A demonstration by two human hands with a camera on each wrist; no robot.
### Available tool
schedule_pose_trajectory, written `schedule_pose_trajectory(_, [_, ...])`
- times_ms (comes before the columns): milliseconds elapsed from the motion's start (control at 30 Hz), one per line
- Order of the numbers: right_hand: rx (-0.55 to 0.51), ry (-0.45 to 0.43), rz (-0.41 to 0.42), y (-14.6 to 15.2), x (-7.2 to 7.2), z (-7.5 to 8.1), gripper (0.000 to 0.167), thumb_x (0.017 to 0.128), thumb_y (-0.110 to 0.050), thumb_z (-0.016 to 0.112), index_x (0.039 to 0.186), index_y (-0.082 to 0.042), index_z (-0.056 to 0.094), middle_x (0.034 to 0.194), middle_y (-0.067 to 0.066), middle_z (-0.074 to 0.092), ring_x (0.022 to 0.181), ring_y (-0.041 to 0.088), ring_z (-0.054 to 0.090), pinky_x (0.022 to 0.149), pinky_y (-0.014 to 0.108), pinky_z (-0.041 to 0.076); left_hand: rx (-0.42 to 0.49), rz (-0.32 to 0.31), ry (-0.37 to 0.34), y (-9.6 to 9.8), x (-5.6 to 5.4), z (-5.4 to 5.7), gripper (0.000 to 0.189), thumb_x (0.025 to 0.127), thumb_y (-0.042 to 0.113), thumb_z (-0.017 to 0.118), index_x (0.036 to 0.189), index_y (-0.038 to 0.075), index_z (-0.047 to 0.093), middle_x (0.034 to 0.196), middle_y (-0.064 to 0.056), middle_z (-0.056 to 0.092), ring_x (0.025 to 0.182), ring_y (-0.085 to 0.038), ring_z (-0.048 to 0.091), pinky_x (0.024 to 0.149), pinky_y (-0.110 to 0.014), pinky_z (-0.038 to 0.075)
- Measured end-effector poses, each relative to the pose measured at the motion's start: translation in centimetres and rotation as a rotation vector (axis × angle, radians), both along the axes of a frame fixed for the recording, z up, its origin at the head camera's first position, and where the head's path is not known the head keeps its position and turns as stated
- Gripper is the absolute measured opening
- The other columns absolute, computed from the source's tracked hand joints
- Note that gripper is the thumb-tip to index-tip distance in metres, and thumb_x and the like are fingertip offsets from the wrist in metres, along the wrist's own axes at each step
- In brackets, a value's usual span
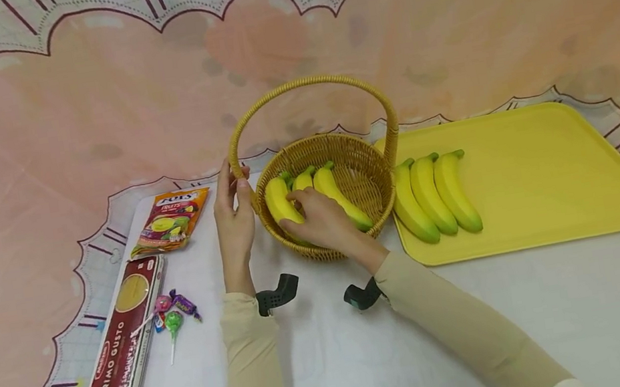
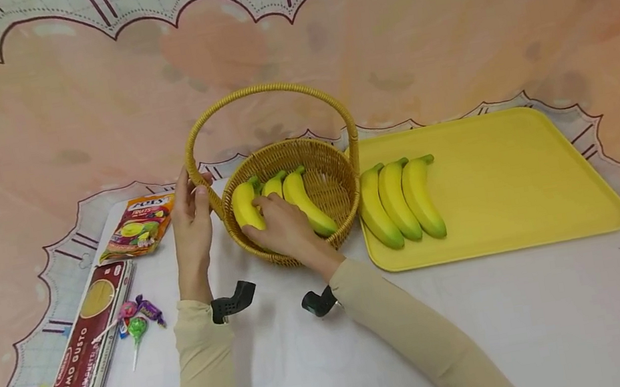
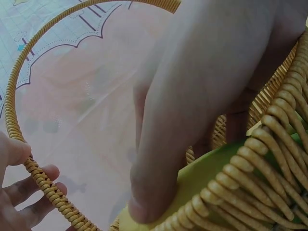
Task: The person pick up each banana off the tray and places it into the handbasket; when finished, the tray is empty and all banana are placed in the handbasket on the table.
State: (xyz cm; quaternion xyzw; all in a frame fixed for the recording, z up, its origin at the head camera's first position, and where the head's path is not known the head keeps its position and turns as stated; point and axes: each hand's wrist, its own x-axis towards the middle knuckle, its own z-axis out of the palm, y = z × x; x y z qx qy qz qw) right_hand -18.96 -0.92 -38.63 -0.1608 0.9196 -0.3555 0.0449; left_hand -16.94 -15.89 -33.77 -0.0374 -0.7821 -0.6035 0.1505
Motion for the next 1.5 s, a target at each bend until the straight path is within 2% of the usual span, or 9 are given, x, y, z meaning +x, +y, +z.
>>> schedule_pose_trajectory(133, [0.025, -0.013, -0.014, 0.0, -0.1, -0.1, 0.059, 0.087, -0.045, 0.061, 0.133, -0.010, 0.052, 0.110, 0.004, 0.059, 0.091, 0.017, 0.057, 0.077, 0.035, 0.050, 0.015, -0.009, -0.006, 0.1, -0.1, -0.2, 0.049, 0.101, 0.016, 0.041, 0.149, 0.011, 0.029, 0.135, -0.022, 0.051, 0.132, -0.028, 0.045, 0.111, -0.042, 0.035])
schedule_pose_trajectory(267, [-0.010, -0.027, -0.029, 0.6, 0.1, -0.2, 0.059, 0.088, -0.047, 0.058, 0.134, -0.011, 0.051, 0.116, 0.006, 0.060, 0.098, 0.018, 0.059, 0.083, 0.037, 0.050, 0.018, -0.010, -0.013, 0.4, -0.1, -0.4, 0.050, 0.101, 0.016, 0.042, 0.149, 0.011, 0.029, 0.135, -0.022, 0.051, 0.133, -0.028, 0.043, 0.111, -0.042, 0.035])
schedule_pose_trajectory(500, [-0.134, 0.007, -0.020, 3.0, 0.6, 0.1, 0.049, 0.092, -0.038, 0.057, 0.131, -0.009, 0.053, 0.106, 0.004, 0.062, 0.084, 0.016, 0.059, 0.070, 0.030, 0.049, 0.015, -0.015, 0.006, 0.5, -0.3, -0.5, 0.050, 0.101, 0.017, 0.042, 0.149, 0.011, 0.029, 0.135, -0.022, 0.052, 0.132, -0.028, 0.044, 0.111, -0.042, 0.035])
schedule_pose_trajectory(733, [-0.243, 0.090, -0.046, 6.4, 1.8, 0.4, 0.034, 0.095, -0.026, 0.055, 0.123, -0.007, 0.057, 0.103, 0.004, 0.062, 0.087, 0.018, 0.060, 0.071, 0.031, 0.051, 0.022, -0.018, 0.021, 0.4, -0.5, -0.3, 0.049, 0.101, 0.017, 0.041, 0.148, 0.009, 0.029, 0.134, -0.022, 0.052, 0.131, -0.027, 0.046, 0.111, -0.042, 0.035])
schedule_pose_trajectory(867, [-0.305, 0.164, -0.094, 8.7, 2.6, 0.2, 0.028, 0.094, -0.020, 0.055, 0.118, -0.006, 0.060, 0.101, 0.005, 0.063, 0.086, 0.017, 0.059, 0.071, 0.030, 0.051, 0.033, -0.016, 0.026, 0.3, -0.5, -0.2, 0.049, 0.101, 0.016, 0.041, 0.148, 0.008, 0.030, 0.134, -0.021, 0.052, 0.130, -0.026, 0.047, 0.111, -0.040, 0.036])
schedule_pose_trajectory(1067, [-0.383, 0.259, -0.228, 13.1, 3.4, -0.1, 0.024, 0.094, -0.012, 0.055, 0.114, -0.001, 0.059, 0.103, 0.010, 0.063, 0.089, 0.021, 0.058, 0.075, 0.036, 0.049, 0.057, -0.019, 0.034, 0.0, -0.8, -0.8, 0.049, 0.101, 0.017, 0.042, 0.148, 0.012, 0.031, 0.135, -0.020, 0.051, 0.131, -0.028, 0.046, 0.111, -0.042, 0.035])
schedule_pose_trajectory(1300, [-0.274, 0.232, -0.342, 19.3, 3.7, -1.4, 0.029, 0.095, -0.017, 0.053, 0.119, -0.001, 0.055, 0.112, 0.015, 0.058, 0.097, 0.027, 0.055, 0.079, 0.036, 0.044, 0.046, 0.006, 0.049, -0.8, -2.0, -2.9, 0.048, 0.101, 0.025, 0.043, 0.147, 0.024, 0.033, 0.135, -0.014, 0.054, 0.130, -0.018, 0.047, 0.111, -0.041, 0.035])
schedule_pose_trajectory(1400, [-0.185, 0.180, -0.359, 21.6, 3.8, -2.3, 0.037, 0.095, -0.021, 0.052, 0.125, 0.001, 0.051, 0.117, 0.020, 0.053, 0.101, 0.031, 0.051, 0.080, 0.038, 0.041, 0.035, 0.013, 0.040, -0.8, -1.8, -2.7, 0.048, 0.101, 0.025, 0.043, 0.147, 0.024, 0.033, 0.134, -0.013, 0.054, 0.129, -0.018, 0.048, 0.111, -0.041, 0.035])
schedule_pose_trajectory(1500, [-0.097, 0.099, -0.350, 23.1, 4.0, -2.9, 0.049, 0.096, -0.027, 0.052, 0.132, 0.004, 0.044, 0.120, 0.025, 0.047, 0.104, 0.037, 0.048, 0.082, 0.045, 0.042, 0.027, 0.017, 0.022, -0.5, -1.0, -1.8, 0.048, 0.101, 0.021, 0.043, 0.148, 0.019, 0.032, 0.134, -0.016, 0.054, 0.130, -0.021, 0.047, 0.110, -0.042, 0.036])
